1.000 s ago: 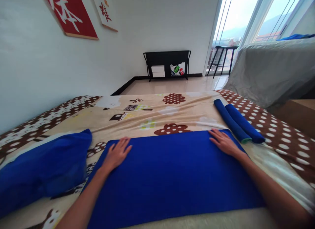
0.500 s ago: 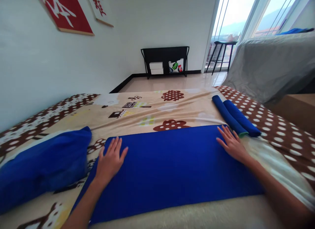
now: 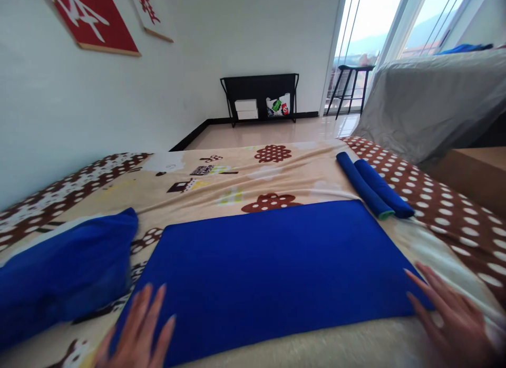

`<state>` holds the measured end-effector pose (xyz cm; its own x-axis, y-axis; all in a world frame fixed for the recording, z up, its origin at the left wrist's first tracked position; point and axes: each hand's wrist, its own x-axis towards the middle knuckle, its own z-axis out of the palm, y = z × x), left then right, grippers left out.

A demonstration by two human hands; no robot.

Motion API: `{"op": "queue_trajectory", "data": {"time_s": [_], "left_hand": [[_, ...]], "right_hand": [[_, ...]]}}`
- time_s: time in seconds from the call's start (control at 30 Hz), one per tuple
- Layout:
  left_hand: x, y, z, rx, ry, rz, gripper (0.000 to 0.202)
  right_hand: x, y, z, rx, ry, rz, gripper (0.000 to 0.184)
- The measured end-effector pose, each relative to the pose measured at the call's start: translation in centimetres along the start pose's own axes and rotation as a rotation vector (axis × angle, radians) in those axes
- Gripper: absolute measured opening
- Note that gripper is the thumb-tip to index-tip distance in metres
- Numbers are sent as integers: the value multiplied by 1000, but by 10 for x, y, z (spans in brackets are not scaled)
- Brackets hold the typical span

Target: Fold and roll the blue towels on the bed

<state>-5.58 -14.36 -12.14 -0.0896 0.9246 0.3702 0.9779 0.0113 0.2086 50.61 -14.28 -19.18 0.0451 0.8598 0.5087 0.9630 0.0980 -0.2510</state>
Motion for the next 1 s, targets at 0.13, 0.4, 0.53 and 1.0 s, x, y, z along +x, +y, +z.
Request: {"op": "queue_trajectory", "data": {"time_s": [0.13,0.4,0.53,1.0], "left_hand": [[90,84,24,-180,-234,305,42],[232,167,131,-187,-315,287,34],[241,156,155,-230,-366,278,36],[279,139,45,-1031,-289,126,28]], "right_hand": [[6,-123,14,290,-110,-389,55],[-27,-231,84,234,152,-557,35],[-23,-232,84,248,248,-509,33],[77,-196,-63,609,183,-374,19]]}}
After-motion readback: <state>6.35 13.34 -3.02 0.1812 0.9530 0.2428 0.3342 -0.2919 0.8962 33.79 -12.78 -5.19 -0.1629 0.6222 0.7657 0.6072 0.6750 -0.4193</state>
